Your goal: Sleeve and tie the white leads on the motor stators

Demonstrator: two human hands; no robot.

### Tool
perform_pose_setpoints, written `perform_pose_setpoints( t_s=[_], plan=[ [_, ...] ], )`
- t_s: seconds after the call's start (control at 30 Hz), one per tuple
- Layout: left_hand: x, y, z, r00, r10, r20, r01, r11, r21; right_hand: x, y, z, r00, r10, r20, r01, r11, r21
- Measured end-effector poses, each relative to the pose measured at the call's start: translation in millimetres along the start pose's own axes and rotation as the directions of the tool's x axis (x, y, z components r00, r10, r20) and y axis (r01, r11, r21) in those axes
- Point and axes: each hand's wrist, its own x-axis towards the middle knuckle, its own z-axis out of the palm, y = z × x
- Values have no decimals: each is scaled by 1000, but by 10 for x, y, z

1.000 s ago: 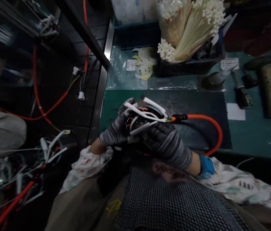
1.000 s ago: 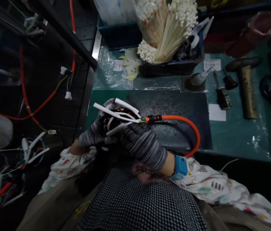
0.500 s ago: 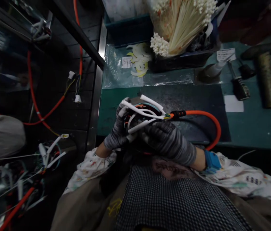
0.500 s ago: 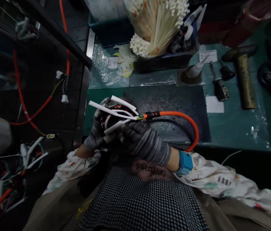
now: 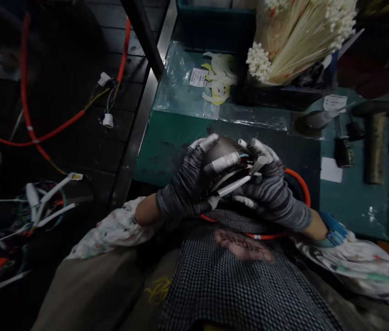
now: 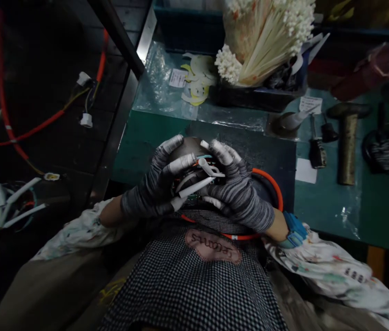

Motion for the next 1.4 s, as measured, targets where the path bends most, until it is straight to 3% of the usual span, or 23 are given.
perform_pose_setpoints(
  t_s=[0.1,0.17,0.33,0.47,0.53,0.67,0.73,0.87,0.97,1.07,1.23,1.4],
  plan=[
    [-8,-31,-37,1000,-20,23,20,999,-29,-3,-50,25,993,94,-69,-94,996,12],
    [-29,-37,-6,1000,-22,-4,22,999,-40,-6,-116,37,997,65,-49,-67,997,-48],
    [-146,-65,268,967,-50,-250,53,999,6,-5,-251,48,1000,-1,5,2,981,-194],
    [-180,-121,432,940,1,-342,36,994,103,37,-244,46,995,84,-49,-88,993,-84],
    [-145,-111,452,944,-21,-328,51,995,84,36,-208,16,986,157,-59,-156,987,31],
    [-34,-7,463,950,-85,-300,109,992,65,-36,-70,-116,967,252,41,-256,953,165],
    [21,46,473,951,-98,-295,125,989,75,-70,27,-194,981,180,74,-188,976,107],
    [118,96,441,964,-107,-244,120,992,41,-76,197,-287,991,-82,103,81,997,18],
    [173,86,365,981,-106,-164,108,994,4,-62,247,-290,987,-119,111,118,993,8],
    [211,69,297,987,-120,-109,119,993,-22,-59,235,-263,990,-78,117,82,996,-31],
    [271,120,268,989,-66,-135,67,998,5,-42,139,-210,993,106,57,-105,994,-27],
    [340,146,241,986,-103,-133,106,994,15,36,1,-181,971,237,41,-238,971,4]
  ],
)
